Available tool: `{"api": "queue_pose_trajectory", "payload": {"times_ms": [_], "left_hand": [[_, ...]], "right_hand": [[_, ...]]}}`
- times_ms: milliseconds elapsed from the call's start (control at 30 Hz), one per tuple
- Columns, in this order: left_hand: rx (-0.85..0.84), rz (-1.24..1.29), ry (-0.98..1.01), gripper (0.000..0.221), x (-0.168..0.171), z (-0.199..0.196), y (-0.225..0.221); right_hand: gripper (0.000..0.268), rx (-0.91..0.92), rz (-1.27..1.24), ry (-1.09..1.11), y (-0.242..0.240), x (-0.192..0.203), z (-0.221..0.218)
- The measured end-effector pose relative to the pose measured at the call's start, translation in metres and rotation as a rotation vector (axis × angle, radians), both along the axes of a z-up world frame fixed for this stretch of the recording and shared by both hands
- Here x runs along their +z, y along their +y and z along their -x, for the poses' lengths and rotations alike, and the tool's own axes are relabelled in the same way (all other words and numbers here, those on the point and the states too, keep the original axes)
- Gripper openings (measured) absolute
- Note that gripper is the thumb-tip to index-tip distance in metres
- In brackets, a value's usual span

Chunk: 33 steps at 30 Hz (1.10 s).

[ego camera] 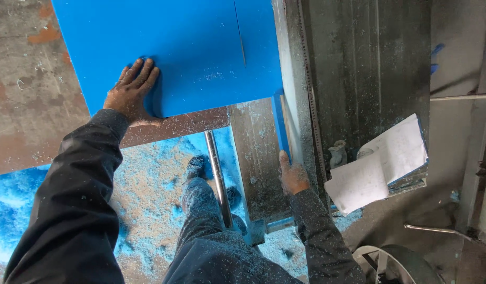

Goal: Cutting blue plastic sheets to size using a table saw and a push stick.

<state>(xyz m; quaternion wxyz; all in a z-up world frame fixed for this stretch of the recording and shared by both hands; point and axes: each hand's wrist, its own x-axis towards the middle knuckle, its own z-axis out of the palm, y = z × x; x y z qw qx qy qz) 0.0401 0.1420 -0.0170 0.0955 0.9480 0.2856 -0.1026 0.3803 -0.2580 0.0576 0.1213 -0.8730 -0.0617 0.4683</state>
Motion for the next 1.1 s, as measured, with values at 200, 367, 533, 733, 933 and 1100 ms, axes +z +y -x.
{"api": "queue_pose_trajectory", "payload": {"times_ms": [200, 367, 533, 733, 933, 1100], "left_hand": [[0.004, 0.001, 0.036, 0.167, -0.002, -0.010, 0.018], [0.008, 0.009, -0.007, 0.165, -0.010, -0.010, 0.033], [-0.004, 0.005, -0.026, 0.166, -0.016, -0.012, 0.048], [0.013, 0.039, -0.080, 0.163, -0.023, -0.018, 0.066], [0.025, 0.030, -0.011, 0.164, -0.027, -0.031, 0.080], [0.064, 0.035, -0.047, 0.161, -0.033, -0.034, 0.086]], "right_hand": [[0.085, 0.116, 0.029, -0.078, 0.009, -0.028, -0.017], [0.085, 0.091, 0.024, -0.075, 0.031, -0.019, -0.019], [0.092, 0.229, 0.041, -0.159, 0.038, -0.034, -0.033], [0.092, 0.220, 0.020, -0.148, 0.059, -0.037, -0.043], [0.095, 0.263, 0.068, -0.146, 0.090, -0.060, -0.061], [0.077, -0.016, -0.062, 0.022, 0.186, -0.025, -0.068]]}}
